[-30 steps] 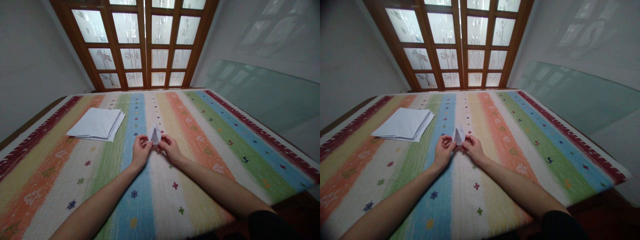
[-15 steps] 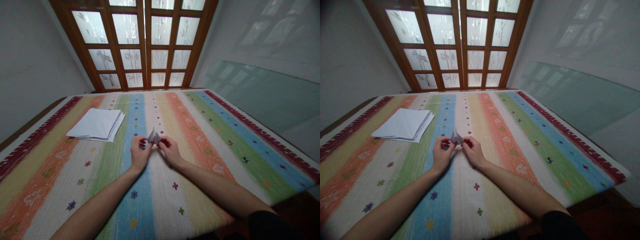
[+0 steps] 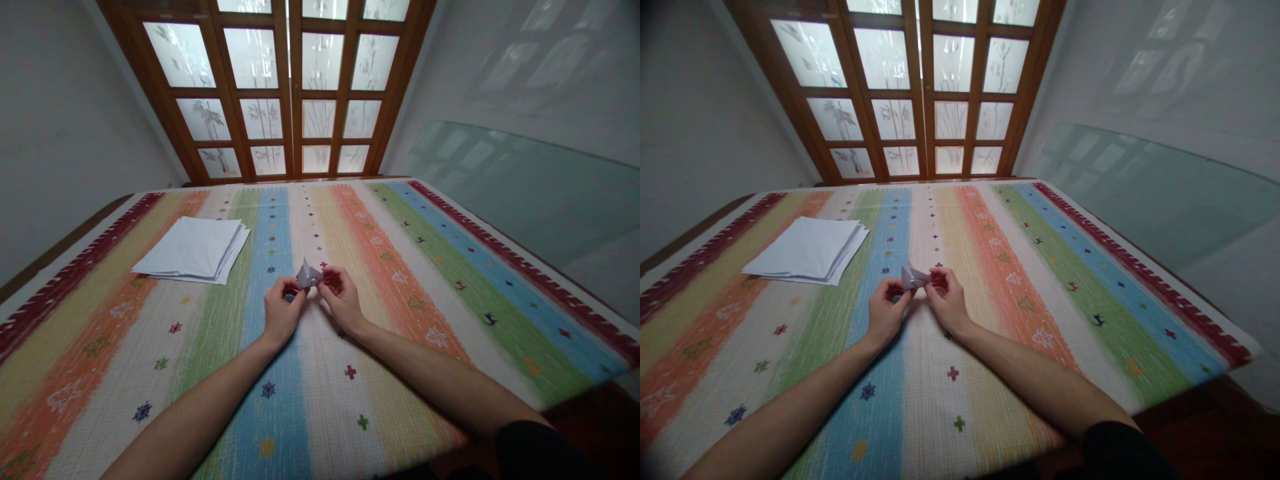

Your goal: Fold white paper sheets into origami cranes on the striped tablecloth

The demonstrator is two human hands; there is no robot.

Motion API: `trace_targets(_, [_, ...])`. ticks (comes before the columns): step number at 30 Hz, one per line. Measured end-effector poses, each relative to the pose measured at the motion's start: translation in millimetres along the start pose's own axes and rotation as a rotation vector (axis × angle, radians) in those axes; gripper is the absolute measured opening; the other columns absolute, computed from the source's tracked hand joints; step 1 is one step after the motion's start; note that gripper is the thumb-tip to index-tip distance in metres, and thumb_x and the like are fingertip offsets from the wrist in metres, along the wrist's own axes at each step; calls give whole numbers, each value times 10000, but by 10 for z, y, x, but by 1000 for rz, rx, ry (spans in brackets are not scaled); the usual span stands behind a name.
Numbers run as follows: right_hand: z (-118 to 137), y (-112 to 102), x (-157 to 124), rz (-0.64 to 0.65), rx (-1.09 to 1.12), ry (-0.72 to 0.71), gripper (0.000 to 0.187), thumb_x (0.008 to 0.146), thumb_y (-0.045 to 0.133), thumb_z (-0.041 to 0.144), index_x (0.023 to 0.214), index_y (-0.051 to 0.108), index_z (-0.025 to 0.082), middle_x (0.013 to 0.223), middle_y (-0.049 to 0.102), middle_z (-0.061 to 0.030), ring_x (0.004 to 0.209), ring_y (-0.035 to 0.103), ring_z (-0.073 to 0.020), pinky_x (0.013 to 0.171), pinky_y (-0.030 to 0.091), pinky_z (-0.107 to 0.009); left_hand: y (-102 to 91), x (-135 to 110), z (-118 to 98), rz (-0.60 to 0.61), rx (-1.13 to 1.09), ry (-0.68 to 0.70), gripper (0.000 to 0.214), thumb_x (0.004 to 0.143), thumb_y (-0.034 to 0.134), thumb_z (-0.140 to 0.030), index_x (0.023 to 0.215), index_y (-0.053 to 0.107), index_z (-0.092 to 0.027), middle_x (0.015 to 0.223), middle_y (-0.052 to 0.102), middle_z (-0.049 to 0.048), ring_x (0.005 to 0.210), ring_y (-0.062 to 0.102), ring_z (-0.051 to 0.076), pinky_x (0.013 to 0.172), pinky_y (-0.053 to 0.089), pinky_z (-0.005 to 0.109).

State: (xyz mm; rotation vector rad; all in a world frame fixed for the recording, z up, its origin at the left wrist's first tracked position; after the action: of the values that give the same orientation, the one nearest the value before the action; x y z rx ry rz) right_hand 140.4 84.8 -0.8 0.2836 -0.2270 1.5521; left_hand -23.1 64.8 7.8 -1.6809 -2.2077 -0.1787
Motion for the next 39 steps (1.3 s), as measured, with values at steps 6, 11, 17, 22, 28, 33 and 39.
trace_targets(6, [-31, -62, -2, -49, -60, 9, 184, 754, 687, 278, 850, 538, 227, 817, 583, -1, 738, 585, -150, 723, 501, -312, -6, 0, 10, -18, -63, -26, 131, 722, 705, -241, 751, 593, -178, 693, 618, -20, 635, 578, 117, 636, 468, 236])
trace_targets(11, [-26, -40, -4, -30, -49, 14, 193, 747, 690, 277, 887, 568, 225, 848, 613, -14, 767, 603, -160, 739, 507, -322, 0, 3, 49, -14, -82, -46, 182, 712, 733, -285, 753, 596, -173, 683, 610, -19, 620, 563, 116, 616, 463, 234])
trace_targets(17, [12, -36, 0, -29, -84, 9, 137, 747, 677, 291, 813, 579, 222, 779, 620, -11, 716, 600, -165, 700, 510, -327, 8, 0, 105, -9, -95, -84, 222, 701, 748, -324, 768, 599, -174, 694, 616, -11, 632, 568, 124, 622, 467, 240])
trace_targets(22, [145, 11, -36, 16, -146, -69, 95, 772, 659, 292, 797, 599, 223, 769, 624, -19, 717, 598, -171, 695, 514, -332, 15, 4, 96, -11, -118, -110, 184, 691, 732, -275, 787, 614, -171, 715, 639, -4, 659, 595, 134, 654, 481, 252])
trace_targets(28, [346, 144, -127, 135, -266, -271, 126, 841, 606, 249, 944, 679, 245, 886, 648, -42, 766, 609, -170, 718, 523, -331, 52, 5, 85, 39, -86, -103, 135, 730, 684, -278, 778, 638, -161, 717, 649, 5, 636, 590, 133, 634, 469, 249])
trace_targets(33, [347, 214, -181, 191, -336, -347, 287, 889, 541, 241, 1140, 674, 284, 1008, 639, -68, 916, 617, -197, 814, 526, -366, 62, 4, 120, 76, -104, -110, 170, 778, 649, -339, 780, 653, -170, 708, 655, 12, 644, 595, 149, 630, 471, 256])
trace_targets(39, [320, 217, -175, 194, -388, -362, 318, 888, 529, 220, 1160, 678, 288, 962, 629, -66, 887, 610, -198, 800, 522, -362, 117, 0, 85, 141, -147, -98, 270, 765, 665, -437, 809, 638, -171, 740, 666, 28, 689, 626, 172, 663, 490, 276])
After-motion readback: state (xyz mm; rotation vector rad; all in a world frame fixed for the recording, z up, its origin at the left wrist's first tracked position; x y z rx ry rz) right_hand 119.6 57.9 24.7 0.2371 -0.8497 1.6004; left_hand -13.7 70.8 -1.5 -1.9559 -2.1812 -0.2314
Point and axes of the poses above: each hand's wrist, its own x-axis towards the middle knuckle, its own y-axis out of the palm, z = x × y, the point moved 10 cm from there along x, towards the middle knuckle
